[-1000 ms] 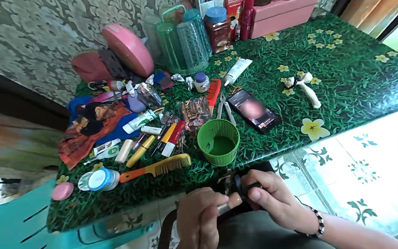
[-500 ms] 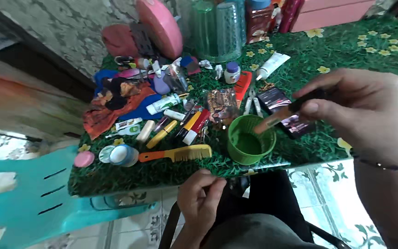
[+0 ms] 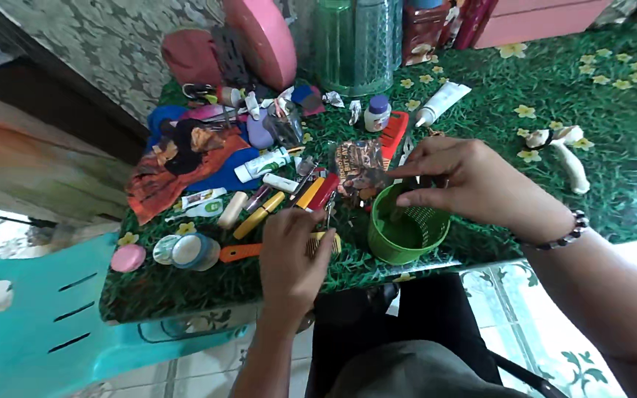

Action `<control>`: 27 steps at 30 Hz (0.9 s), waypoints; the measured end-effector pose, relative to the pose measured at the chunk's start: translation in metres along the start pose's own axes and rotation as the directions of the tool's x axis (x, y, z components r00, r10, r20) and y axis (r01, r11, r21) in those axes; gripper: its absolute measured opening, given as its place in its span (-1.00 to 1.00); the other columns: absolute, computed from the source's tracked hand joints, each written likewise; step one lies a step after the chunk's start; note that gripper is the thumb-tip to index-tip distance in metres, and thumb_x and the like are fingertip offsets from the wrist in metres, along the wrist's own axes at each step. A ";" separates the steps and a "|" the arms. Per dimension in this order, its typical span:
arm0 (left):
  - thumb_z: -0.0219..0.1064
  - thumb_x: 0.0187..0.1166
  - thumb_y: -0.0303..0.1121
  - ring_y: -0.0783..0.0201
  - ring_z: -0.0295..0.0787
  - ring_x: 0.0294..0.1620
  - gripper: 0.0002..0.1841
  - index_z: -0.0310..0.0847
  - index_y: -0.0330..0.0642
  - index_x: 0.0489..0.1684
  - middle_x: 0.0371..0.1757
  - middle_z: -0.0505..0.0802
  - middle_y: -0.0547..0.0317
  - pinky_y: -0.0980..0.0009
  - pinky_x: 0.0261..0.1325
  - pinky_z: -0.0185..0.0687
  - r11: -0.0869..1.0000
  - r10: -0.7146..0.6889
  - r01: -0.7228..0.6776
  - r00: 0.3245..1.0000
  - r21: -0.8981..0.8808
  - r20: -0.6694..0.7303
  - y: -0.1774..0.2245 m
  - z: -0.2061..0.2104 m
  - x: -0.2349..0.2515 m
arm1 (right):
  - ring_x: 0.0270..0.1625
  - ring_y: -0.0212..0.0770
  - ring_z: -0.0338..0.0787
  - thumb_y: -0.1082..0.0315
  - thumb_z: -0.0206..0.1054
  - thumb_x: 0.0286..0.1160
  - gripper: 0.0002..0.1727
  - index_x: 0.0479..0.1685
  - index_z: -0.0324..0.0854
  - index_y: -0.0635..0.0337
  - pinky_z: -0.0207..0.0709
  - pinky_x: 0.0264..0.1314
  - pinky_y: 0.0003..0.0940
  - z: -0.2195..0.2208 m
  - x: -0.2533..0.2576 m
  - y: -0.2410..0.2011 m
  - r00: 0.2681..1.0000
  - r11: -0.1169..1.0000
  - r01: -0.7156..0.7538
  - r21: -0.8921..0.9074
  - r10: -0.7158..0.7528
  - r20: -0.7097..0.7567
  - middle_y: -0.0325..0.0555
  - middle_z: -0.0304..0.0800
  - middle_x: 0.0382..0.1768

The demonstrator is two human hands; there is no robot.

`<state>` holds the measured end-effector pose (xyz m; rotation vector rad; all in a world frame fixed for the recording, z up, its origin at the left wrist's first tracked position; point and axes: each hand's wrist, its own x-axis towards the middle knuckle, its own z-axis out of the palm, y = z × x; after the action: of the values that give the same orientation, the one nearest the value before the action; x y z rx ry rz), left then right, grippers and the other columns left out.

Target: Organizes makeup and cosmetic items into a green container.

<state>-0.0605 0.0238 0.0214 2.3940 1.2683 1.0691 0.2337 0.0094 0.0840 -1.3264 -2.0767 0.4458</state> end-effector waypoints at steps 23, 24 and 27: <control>0.45 0.51 -0.33 -0.33 0.70 0.19 -0.74 0.75 -0.33 0.00 0.06 0.80 -0.26 -0.39 0.17 0.54 0.947 -0.192 0.098 0.936 0.305 0.297 0.004 0.023 0.072 | -0.03 -0.36 0.82 0.09 0.44 0.56 -0.59 0.23 0.76 0.18 0.80 -0.03 -0.43 -0.028 -0.030 -0.002 0.978 0.982 -0.061 0.181 0.094 -0.185 -0.16 0.80 0.04; 0.42 0.53 -0.32 -0.32 0.73 0.13 -0.73 0.74 -0.34 0.02 0.05 0.81 -0.27 -0.39 0.15 0.54 0.962 -0.172 0.103 0.948 0.254 0.267 0.003 0.021 0.071 | -0.01 -0.36 0.83 0.11 0.41 0.59 -0.61 0.21 0.76 0.18 0.80 0.00 -0.43 -0.032 -0.033 -0.002 0.971 0.979 -0.058 0.197 0.101 -0.217 -0.17 0.81 0.04; 0.30 0.65 -0.28 -0.05 0.79 -0.05 -0.67 0.61 -0.36 0.19 0.03 0.79 -0.20 -0.11 0.01 0.71 0.998 -0.064 0.064 0.987 0.001 0.147 0.001 0.006 0.064 | 0.00 -0.32 0.86 0.23 0.34 0.64 -0.68 0.16 0.74 0.28 0.82 0.04 -0.36 -0.044 -0.047 -0.011 0.929 0.971 0.008 0.240 0.082 -0.360 -0.13 0.85 0.02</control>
<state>-0.0328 0.0742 0.0499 2.3629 1.2816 0.8593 0.2688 -0.0398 0.1080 -1.2031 -1.6361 0.4109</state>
